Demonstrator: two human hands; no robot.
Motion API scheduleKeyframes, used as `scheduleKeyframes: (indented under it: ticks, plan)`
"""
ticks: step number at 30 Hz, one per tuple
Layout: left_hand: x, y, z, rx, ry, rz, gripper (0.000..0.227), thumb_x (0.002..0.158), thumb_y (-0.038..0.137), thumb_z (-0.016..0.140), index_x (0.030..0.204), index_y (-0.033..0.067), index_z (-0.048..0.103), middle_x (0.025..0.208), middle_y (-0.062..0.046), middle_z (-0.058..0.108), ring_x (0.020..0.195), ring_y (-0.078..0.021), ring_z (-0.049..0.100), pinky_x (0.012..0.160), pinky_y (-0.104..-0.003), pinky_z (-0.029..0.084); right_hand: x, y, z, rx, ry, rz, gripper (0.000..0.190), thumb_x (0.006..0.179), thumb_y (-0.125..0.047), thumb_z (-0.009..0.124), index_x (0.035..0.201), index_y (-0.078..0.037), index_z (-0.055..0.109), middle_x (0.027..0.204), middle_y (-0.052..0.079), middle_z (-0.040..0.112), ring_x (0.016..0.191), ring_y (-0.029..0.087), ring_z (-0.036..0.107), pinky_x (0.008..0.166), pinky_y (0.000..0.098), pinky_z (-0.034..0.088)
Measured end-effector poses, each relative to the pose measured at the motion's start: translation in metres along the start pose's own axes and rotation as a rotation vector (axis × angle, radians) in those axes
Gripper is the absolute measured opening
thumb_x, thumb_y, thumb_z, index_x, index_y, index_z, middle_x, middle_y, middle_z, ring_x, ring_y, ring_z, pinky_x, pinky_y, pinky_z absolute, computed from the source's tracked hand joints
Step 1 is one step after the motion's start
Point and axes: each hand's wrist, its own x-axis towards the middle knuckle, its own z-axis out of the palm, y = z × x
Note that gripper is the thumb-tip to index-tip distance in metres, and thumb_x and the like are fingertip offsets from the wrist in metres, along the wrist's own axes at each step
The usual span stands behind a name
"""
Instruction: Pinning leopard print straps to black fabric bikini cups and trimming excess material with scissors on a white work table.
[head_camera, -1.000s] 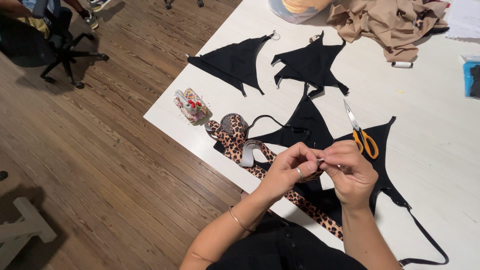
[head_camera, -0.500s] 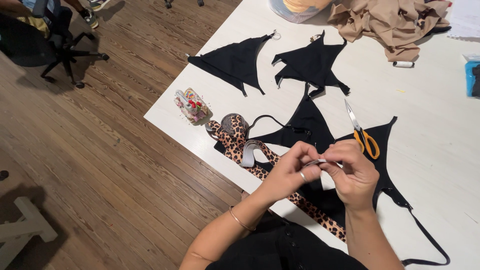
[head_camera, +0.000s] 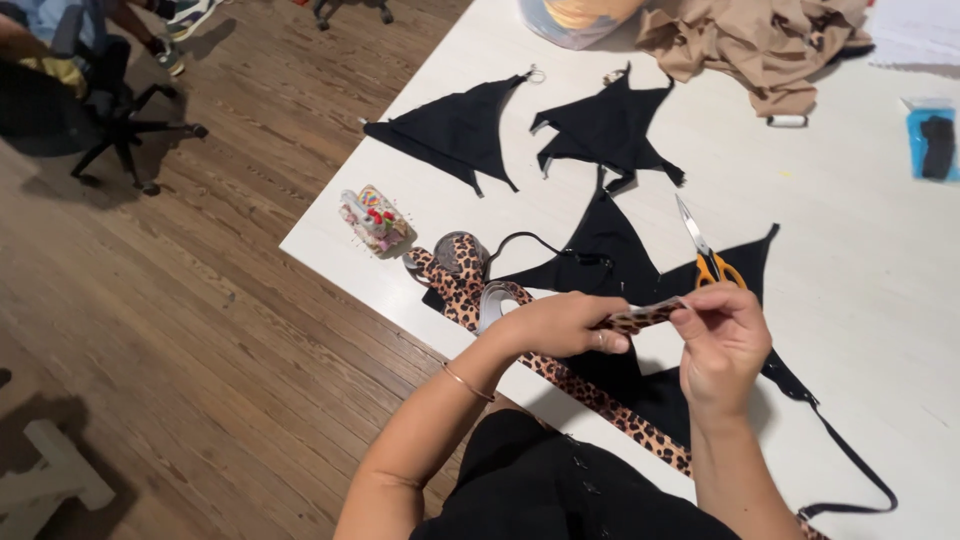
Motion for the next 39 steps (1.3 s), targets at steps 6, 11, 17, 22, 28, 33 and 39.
scheduleKeyframes:
  ticks: [6,11,17,22,28,33,39]
  plan:
    - [0.035,-0.005,0.009,-0.240,-0.036,0.182,0.020,0.105,0.026,0.053,0.100,0.0136,0.067,0.080,-0.002,0.074,0.085,-0.0199,0.071,0.082,-0.037,0.057,-0.003,-0.011,0.006,0.025,-0.057,-0.030,0.018,0.084,0.012,0.075,0.082,0.002,0.060,0.078,0.015,0.059,0.070,0.020,0.063,0.064,0.0277,0.056]
    - [0.030,-0.001,-0.006,-0.130,-0.136,0.154,0.016,0.104,0.019,0.051,0.098,0.0113,0.064,0.081,-0.004,0.076,0.083,-0.0237,0.073,0.081,-0.039,0.055,-0.008,0.001,0.004,0.072,0.076,-0.045,0.024,0.085,0.018,0.072,0.080,0.000,0.057,0.082,0.015,0.059,0.073,0.018,0.061,0.064,0.0267,0.055]
    - [0.039,-0.041,-0.015,-0.128,-0.333,0.121,0.016,0.097,0.008,0.049,0.099,0.0117,0.064,0.083,-0.001,0.072,0.082,-0.0190,0.069,0.083,-0.034,0.051,0.001,-0.003,0.002,0.089,0.249,-0.080,0.029,0.087,0.020,0.063,0.082,-0.007,0.056,0.087,0.009,0.060,0.071,0.014,0.061,0.064,0.0202,0.053]
    - [0.033,-0.061,-0.046,-0.118,-0.418,-0.026,0.024,0.098,0.003,0.043,0.103,0.0119,0.064,0.086,0.001,0.068,0.079,-0.0115,0.064,0.079,-0.028,0.048,0.013,-0.016,-0.020,0.095,0.450,-0.065,0.031,0.087,0.022,0.055,0.088,-0.009,0.058,0.087,0.007,0.062,0.059,0.012,0.055,0.050,0.0209,0.048]
    - [0.037,-0.094,-0.073,0.119,-0.346,-0.076,0.020,0.095,0.008,0.045,0.098,0.0144,0.063,0.083,0.000,0.070,0.073,-0.0143,0.062,0.067,-0.031,0.044,-0.011,0.006,-0.075,0.111,0.809,0.183,0.034,0.096,0.012,0.053,0.093,-0.022,0.051,0.083,0.000,0.051,0.057,0.003,0.032,0.052,0.0187,0.021]
    - [0.037,-0.124,-0.085,0.366,-0.231,-0.036,0.024,0.102,0.022,0.046,0.081,0.0128,0.052,0.074,0.002,0.074,0.067,-0.0232,0.065,0.088,-0.039,0.044,-0.048,0.026,-0.115,0.209,1.054,0.280,0.038,0.101,0.009,0.058,0.086,-0.026,0.054,0.090,0.001,0.055,0.059,0.003,0.033,0.057,0.0181,0.022]
    - [0.024,-0.129,-0.084,0.394,-0.174,-0.026,0.025,0.104,0.025,0.048,0.083,0.0141,0.055,0.066,-0.003,0.066,0.067,-0.0268,0.064,0.110,-0.052,0.030,-0.074,0.030,-0.115,0.052,1.234,0.368,0.031,0.095,0.008,0.051,0.086,-0.022,0.051,0.095,0.003,0.053,0.064,0.005,0.034,0.060,0.0205,0.028]
